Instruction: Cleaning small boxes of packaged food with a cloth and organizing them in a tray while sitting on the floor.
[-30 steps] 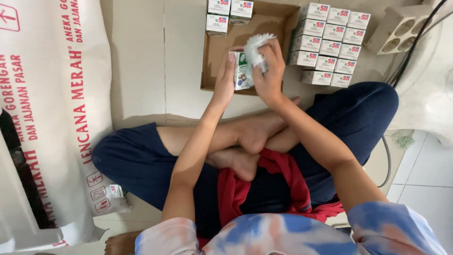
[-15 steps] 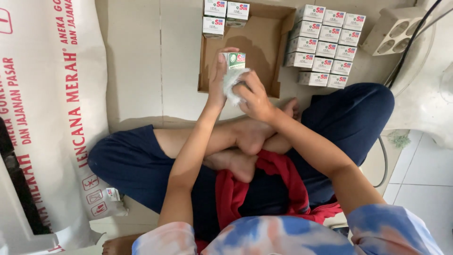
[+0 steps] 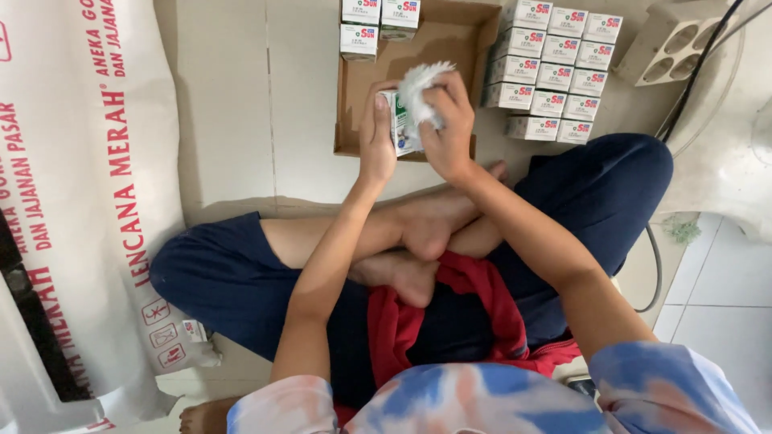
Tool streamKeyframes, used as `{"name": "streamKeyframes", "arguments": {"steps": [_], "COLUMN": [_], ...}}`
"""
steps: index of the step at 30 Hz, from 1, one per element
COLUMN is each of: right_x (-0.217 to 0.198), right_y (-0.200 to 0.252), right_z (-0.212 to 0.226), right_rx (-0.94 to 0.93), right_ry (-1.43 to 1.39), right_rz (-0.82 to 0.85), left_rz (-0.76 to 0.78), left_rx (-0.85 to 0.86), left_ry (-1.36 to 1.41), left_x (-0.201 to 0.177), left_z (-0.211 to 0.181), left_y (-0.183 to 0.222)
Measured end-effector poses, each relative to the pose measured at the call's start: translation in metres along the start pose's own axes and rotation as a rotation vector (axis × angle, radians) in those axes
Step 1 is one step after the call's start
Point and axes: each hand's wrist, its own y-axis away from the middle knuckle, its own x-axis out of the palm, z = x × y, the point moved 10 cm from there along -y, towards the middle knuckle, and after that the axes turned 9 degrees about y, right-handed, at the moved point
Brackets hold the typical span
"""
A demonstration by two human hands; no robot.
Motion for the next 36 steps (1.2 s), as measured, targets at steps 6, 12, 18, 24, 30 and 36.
{"name": "streamKeyframes", "arguments": {"steps": [6, 12, 18, 24, 30, 36], "right_x": [0.007, -0.004, 0.01, 0.003, -0.009, -0.037], "right_y": [0.033, -0.005, 0.026, 0.005, 0.011, -0.026], "right_z": [0.009, -0.002, 0.019, 0.01, 0.052, 0.064], "right_rx": [0.079, 0.1, 0.089, 0.108, -0.145, -0.087], "right_ry": [0.016, 0.002, 0.004, 0.018, 0.11, 0.273], "right_rz": [-0.027, -0.119, -0.032, -0.062, 0.067, 0.219], "left_rz": [-0.083, -0.043, -0.074, -0.072, -0.054, 0.006], "left_rx": [0.001, 0.02, -0.071, -0.004, 0.023, 0.005], "left_ry": [0.019, -0.022, -0.027, 0.004, 0.112, 0.418], "left_x": [-0.001, 0.002, -0.001, -0.001, 0.011, 0.024], "left_z": [-0.017, -0.01, -0.015, -0.013, -0.047, -0.074], "left_y": [0.004, 0.004, 0.003, -0.001, -0.004, 0.002]}}
